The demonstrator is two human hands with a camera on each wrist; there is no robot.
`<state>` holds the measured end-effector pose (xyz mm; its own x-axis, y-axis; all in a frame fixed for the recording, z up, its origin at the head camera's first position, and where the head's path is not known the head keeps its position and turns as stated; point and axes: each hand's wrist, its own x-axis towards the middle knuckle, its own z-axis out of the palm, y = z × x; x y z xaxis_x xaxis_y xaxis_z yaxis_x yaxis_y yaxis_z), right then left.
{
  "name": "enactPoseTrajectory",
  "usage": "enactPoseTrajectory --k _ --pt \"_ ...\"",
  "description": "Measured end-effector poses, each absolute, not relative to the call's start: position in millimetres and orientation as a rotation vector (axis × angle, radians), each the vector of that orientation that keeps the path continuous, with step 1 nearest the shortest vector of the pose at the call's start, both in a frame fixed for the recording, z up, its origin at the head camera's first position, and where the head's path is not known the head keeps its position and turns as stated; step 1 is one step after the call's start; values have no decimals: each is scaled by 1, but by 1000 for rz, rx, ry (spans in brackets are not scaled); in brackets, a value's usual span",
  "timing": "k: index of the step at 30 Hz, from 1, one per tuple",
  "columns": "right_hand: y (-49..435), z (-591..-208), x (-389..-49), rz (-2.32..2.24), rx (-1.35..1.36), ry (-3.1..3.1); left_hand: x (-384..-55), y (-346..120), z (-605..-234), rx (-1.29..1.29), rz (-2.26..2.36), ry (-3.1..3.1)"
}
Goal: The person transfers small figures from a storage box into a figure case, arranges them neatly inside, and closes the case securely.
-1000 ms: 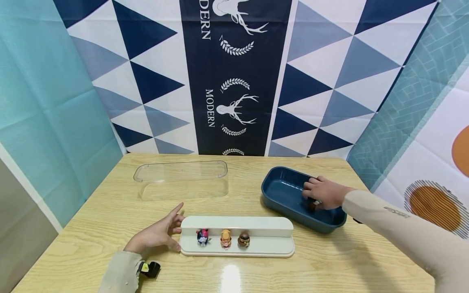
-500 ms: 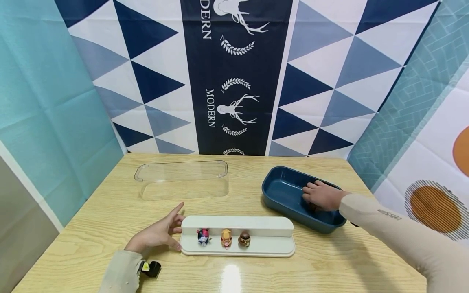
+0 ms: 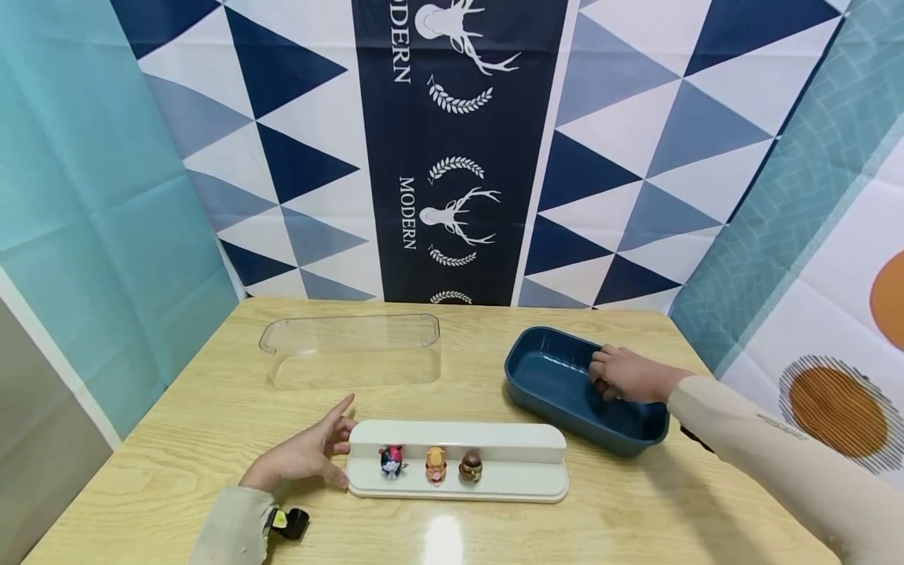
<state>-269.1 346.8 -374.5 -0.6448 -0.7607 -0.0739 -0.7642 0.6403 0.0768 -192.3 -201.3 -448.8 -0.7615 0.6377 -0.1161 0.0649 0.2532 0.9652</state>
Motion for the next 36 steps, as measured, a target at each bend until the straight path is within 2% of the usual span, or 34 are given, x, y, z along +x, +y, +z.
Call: enactPoseTrajectory --k 8,16,36 --pt "342 -362 -265 -271 -1059 2775 -190 -199 -456 632 1537 2031" --pt "333 -350 -261 -549 -1011 2757 -190 -198 -457 657 1533 2037" --pt "320 -346 -257 -1256 -664 2446 -194 -202 -449 629 1513 2060"
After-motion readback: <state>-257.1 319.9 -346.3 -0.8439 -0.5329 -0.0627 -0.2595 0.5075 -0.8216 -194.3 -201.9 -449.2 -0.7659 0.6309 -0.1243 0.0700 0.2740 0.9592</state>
